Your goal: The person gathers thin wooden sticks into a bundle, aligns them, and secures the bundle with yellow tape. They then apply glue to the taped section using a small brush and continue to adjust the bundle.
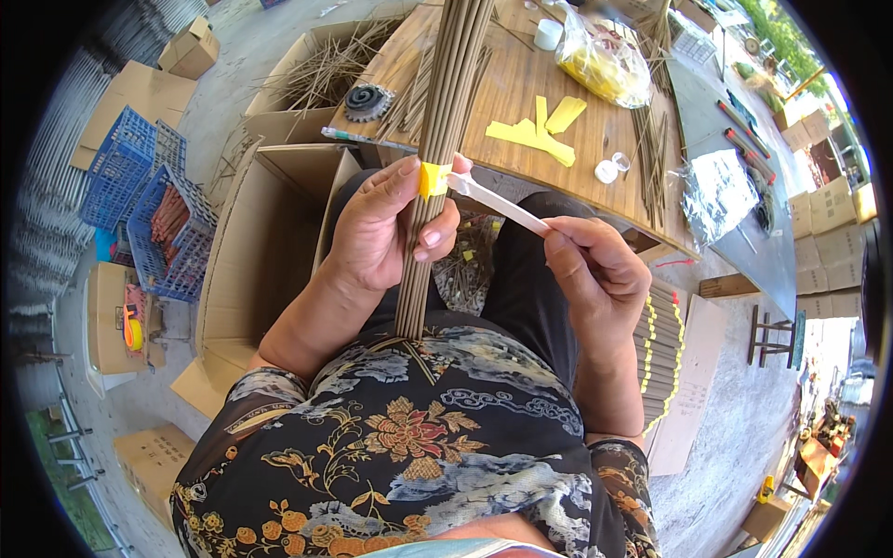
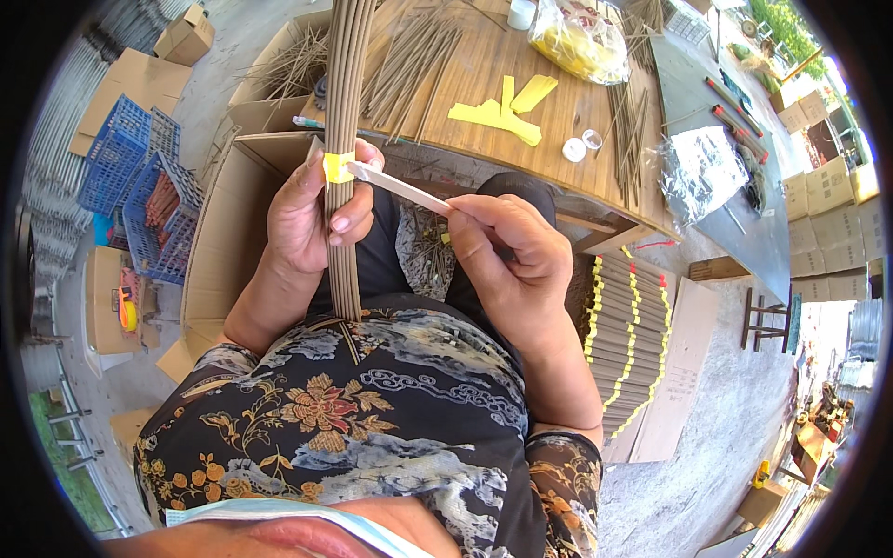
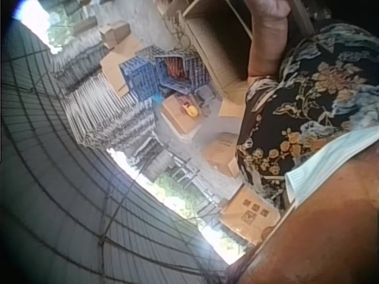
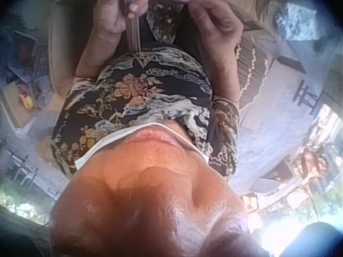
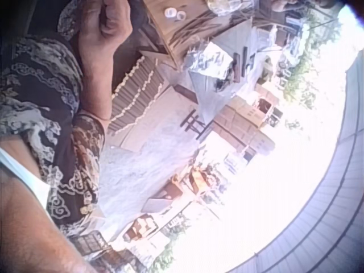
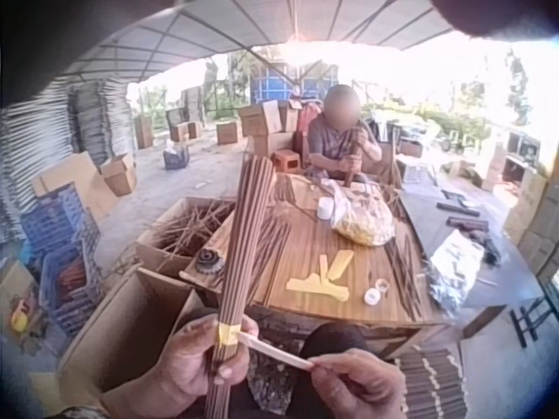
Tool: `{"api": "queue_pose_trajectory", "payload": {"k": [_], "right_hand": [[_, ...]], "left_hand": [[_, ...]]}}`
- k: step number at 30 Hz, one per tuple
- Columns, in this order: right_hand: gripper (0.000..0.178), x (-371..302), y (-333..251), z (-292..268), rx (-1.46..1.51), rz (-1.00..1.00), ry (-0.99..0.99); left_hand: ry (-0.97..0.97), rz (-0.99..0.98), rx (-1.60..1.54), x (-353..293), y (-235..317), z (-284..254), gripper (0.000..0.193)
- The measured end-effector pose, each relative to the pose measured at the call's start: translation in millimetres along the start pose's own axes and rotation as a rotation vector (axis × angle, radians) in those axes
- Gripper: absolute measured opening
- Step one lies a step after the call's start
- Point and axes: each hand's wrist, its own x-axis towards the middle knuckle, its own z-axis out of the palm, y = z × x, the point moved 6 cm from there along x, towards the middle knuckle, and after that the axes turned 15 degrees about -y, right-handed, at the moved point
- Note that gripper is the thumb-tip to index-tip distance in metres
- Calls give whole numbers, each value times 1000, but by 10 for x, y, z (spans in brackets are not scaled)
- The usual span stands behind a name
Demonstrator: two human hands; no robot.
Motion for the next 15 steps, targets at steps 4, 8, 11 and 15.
{"api": "queue_pose_trajectory", "payload": {"k": [4,8,11,15], "right_hand": [[9,15,-21,27,-35,17,-31],[9,-1,8,36,-29,54,-51],[8,7,33,10,6,74,-36],[9,-13,180,10,426,196,-37]], "left_hand": [[-2,-1,-15,2,-2,-15,45],[73,8,-25,37,4,17,42],[-9,2,-45,44,-16,-14,42],[-5,0,-73,73,-66,-58,42]]}}
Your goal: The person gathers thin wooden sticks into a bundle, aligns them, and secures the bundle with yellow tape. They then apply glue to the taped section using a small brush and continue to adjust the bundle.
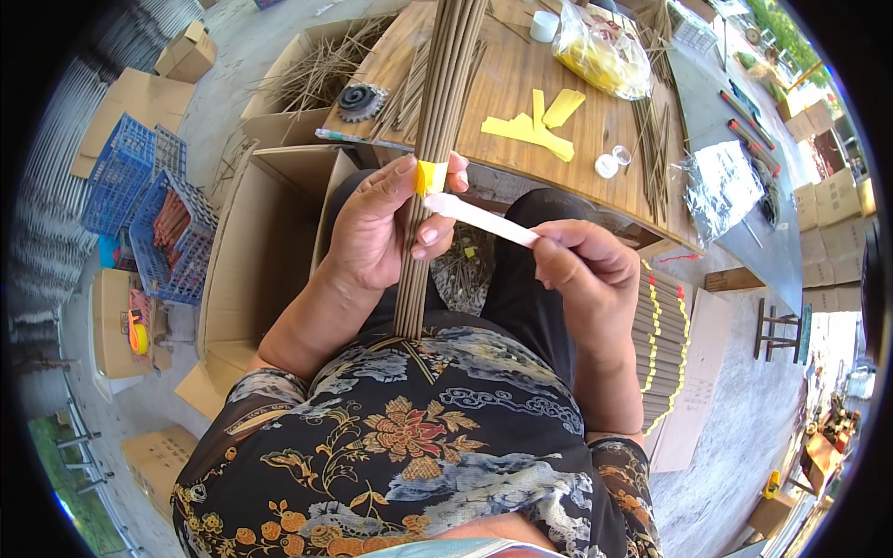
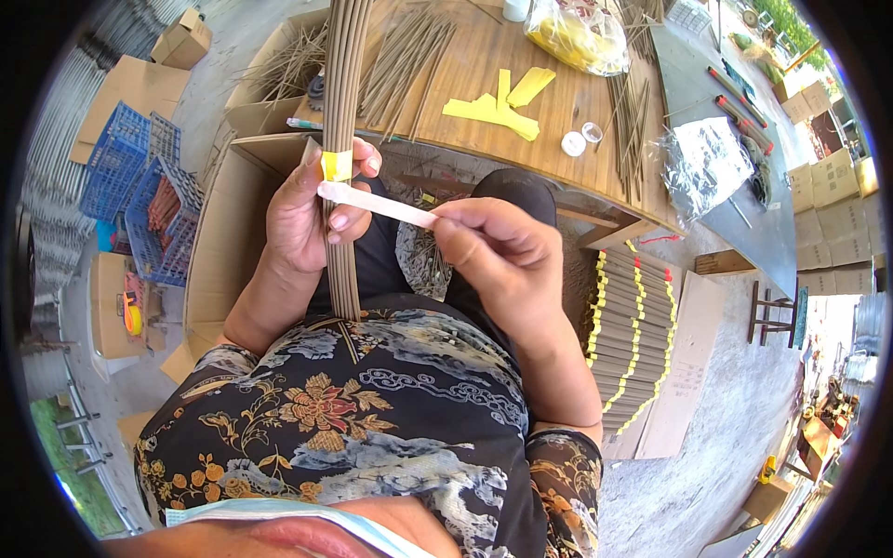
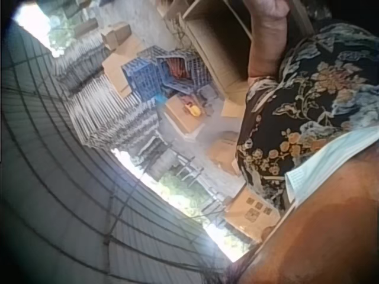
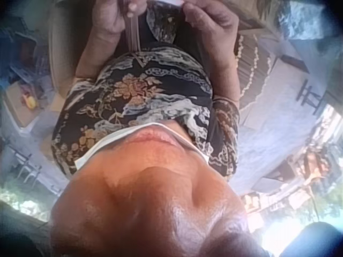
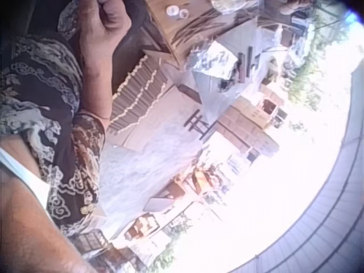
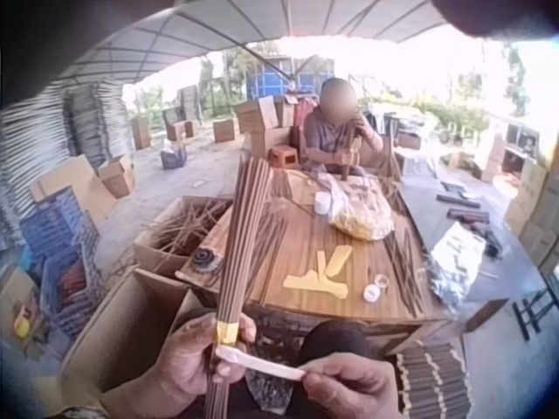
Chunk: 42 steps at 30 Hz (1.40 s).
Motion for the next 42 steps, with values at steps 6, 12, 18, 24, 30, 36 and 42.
{"api": "queue_pose_trajectory", "payload": {"k": [6,12,18,24,30,36,42], "right_hand": [[18,42,337,-915,-89,-76,454],[21,39,817,-1705,-981,86,794],[19,222,1076,-1913,-1370,46,828],[20,365,1195,-2051,-1449,97,681],[37,376,386,-1212,-942,-252,582],[49,647,316,17,325,104,-322],[36,593,338,111,245,-15,-257]], "left_hand": [[48,-16,14,94,-43,-116,40],[184,-62,188,176,-105,-285,40],[261,-100,251,309,-173,-386,35],[322,-123,274,362,-226,-424,35],[344,-43,342,352,-202,-371,28],[293,-34,448,355,-203,-55,31],[139,-41,283,220,-179,96,32]]}}
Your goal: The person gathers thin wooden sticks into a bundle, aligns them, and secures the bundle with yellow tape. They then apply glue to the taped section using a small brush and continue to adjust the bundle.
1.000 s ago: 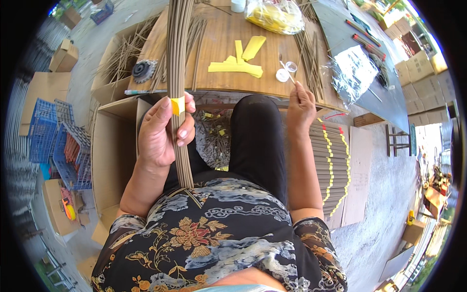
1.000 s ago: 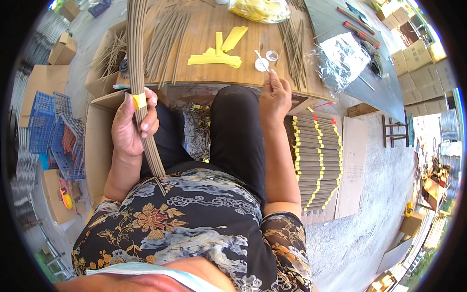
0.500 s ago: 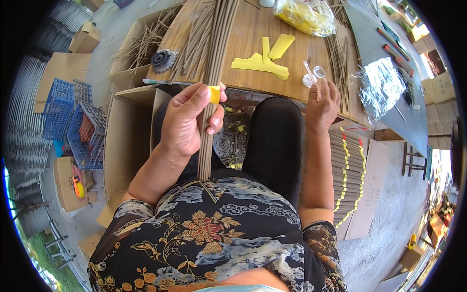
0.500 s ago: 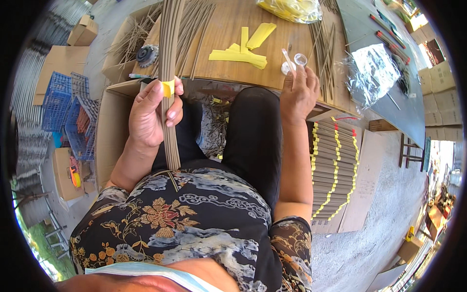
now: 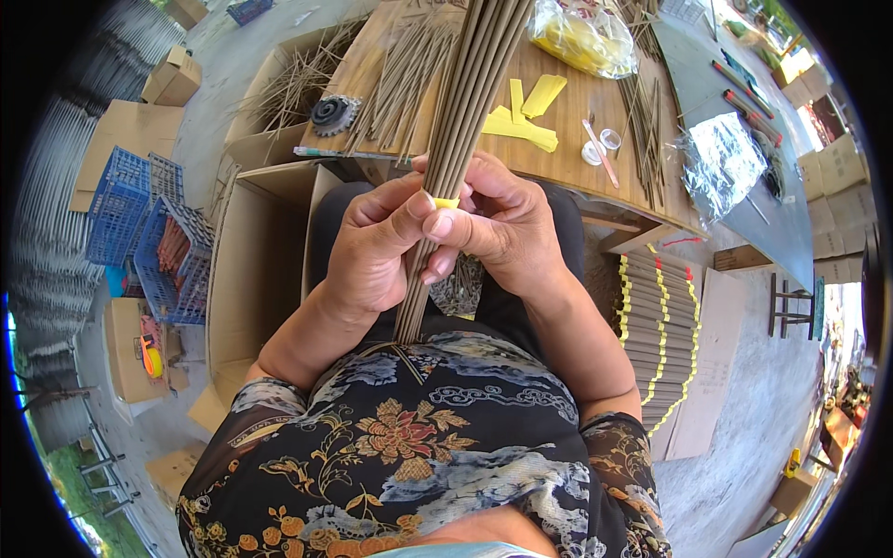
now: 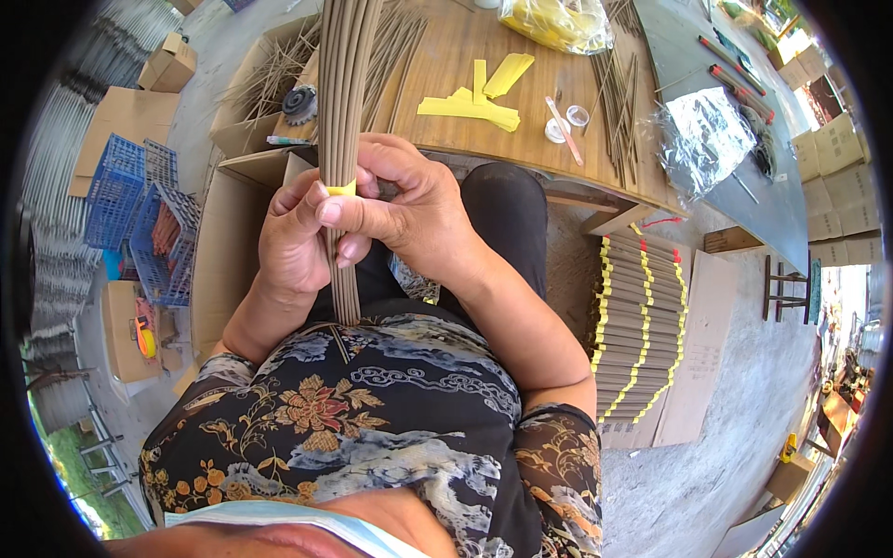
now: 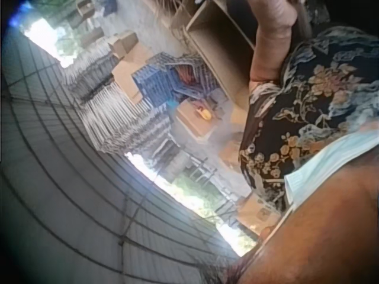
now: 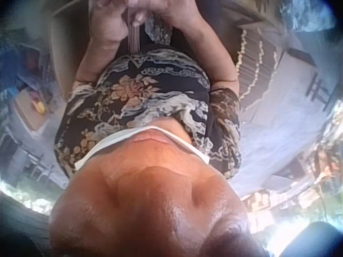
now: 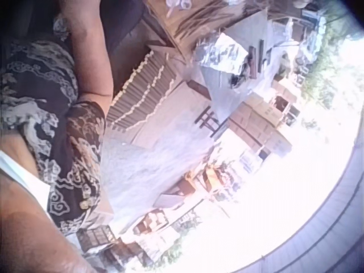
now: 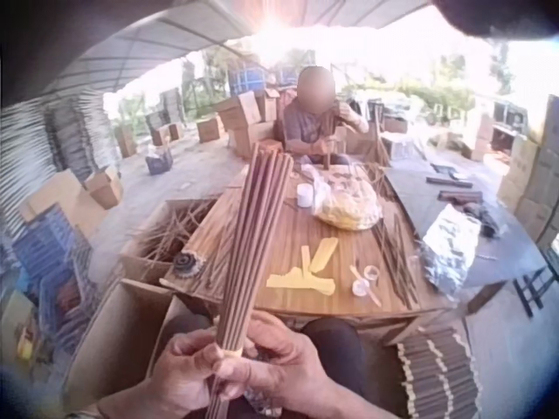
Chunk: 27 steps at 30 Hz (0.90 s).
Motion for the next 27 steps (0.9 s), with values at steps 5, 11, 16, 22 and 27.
{"api": "queue_pose_trajectory", "payload": {"k": [5,11,16,22,27], "right_hand": [[34,-35,-26,82,24,33,-61],[27,-10,-64,101,-59,-47,-115],[29,7,-36,103,-43,15,-151],[33,18,-76,106,-79,94,-196],[29,57,-93,157,-9,139,-173]], "left_hand": [[-129,-45,-102,-63,-2,70,35],[-197,-75,-223,-95,-1,76,39],[-201,-72,-286,-131,-17,28,41],[-143,-65,-355,-157,-31,-64,42],[-133,-76,-380,-196,-72,-134,42]]}}
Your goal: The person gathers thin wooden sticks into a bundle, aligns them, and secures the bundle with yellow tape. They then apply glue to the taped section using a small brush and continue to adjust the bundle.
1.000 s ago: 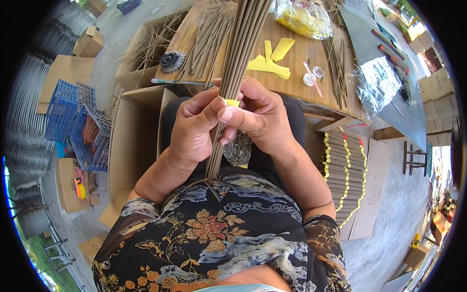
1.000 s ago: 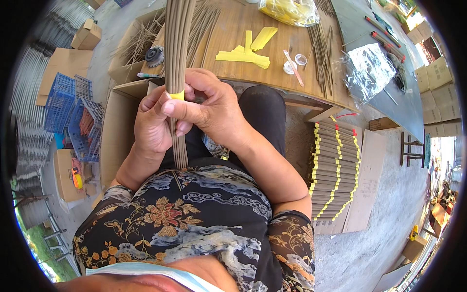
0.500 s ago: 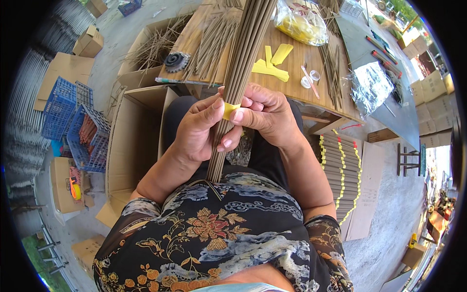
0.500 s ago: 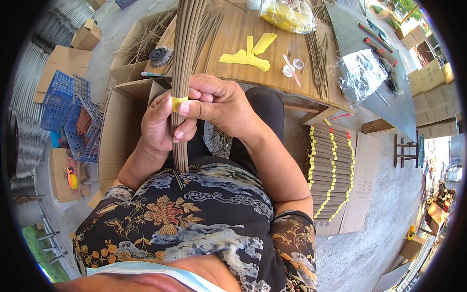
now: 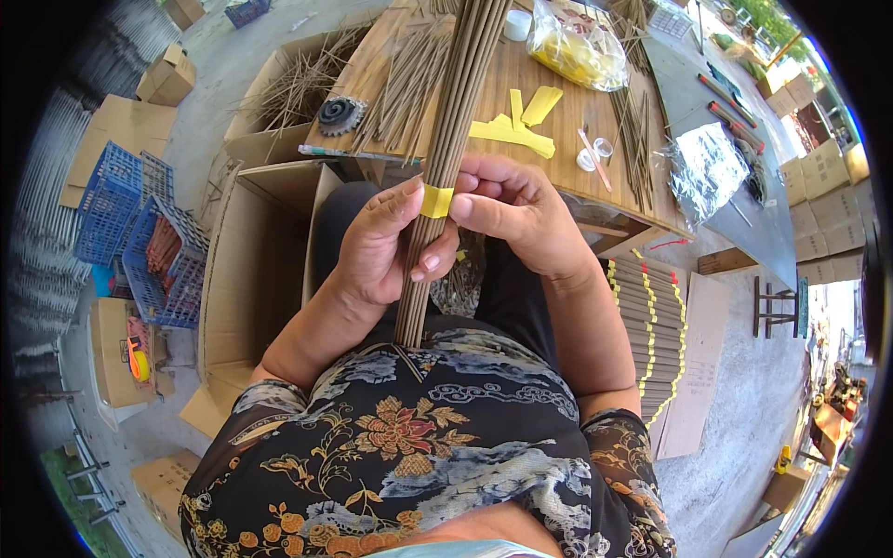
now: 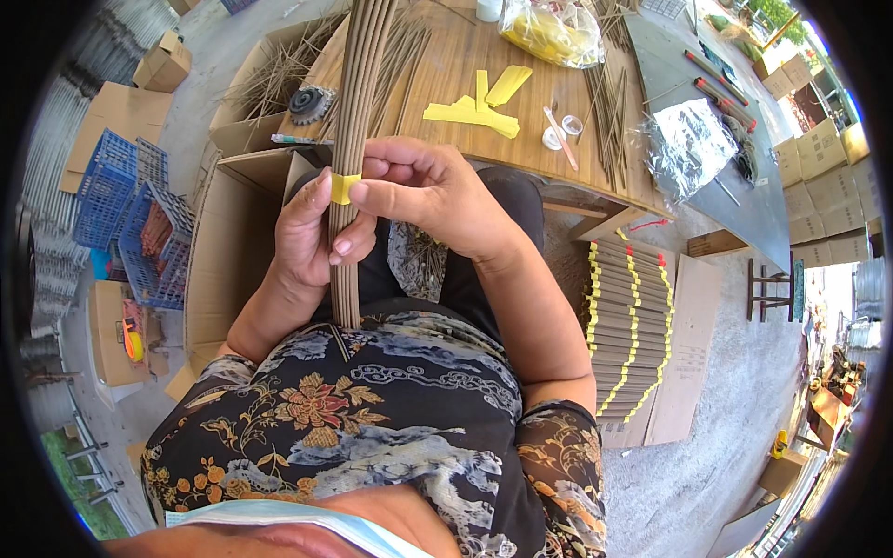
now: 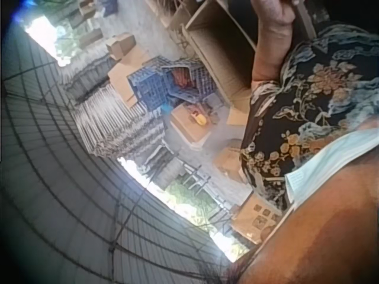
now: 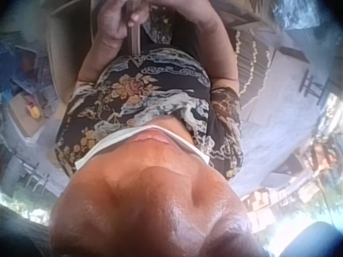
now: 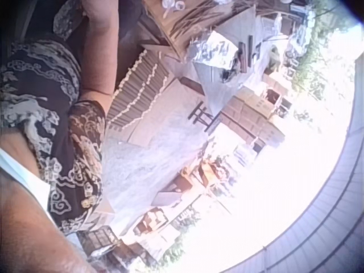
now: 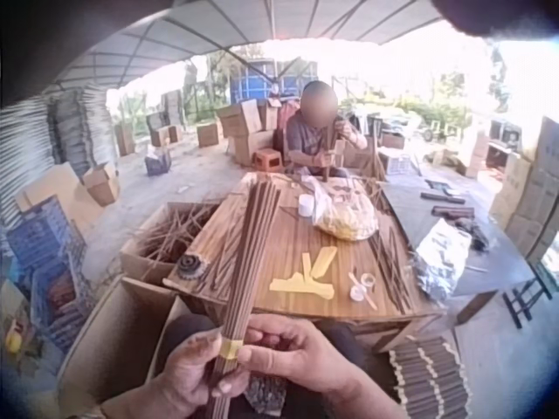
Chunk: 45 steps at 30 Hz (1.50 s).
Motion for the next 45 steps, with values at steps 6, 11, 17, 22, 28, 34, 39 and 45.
{"api": "queue_pose_trajectory", "payload": {"k": [6,11,17,22,28,34,39,45], "right_hand": [[29,37,113,-68,-57,-2,-15],[27,-176,124,-344,57,-71,153],[27,-1235,851,-1582,-93,145,883],[41,-1546,1330,-2035,20,285,1152],[38,-1531,1501,-2340,22,152,1310],[29,-1446,1483,-2281,66,84,1205],[24,-1478,1526,-2293,137,-39,1109],[20,-1475,1240,-1936,-337,121,1076]], "left_hand": [[-111,-16,27,-19,10,-19,43],[-25,67,73,20,121,-23,47],[-9,110,179,47,257,-183,38],[80,61,341,99,296,-295,39],[127,36,327,173,245,-314,35],[107,37,327,161,241,-282,35],[102,57,328,135,248,-150,34],[128,164,408,117,381,-70,25]]}}
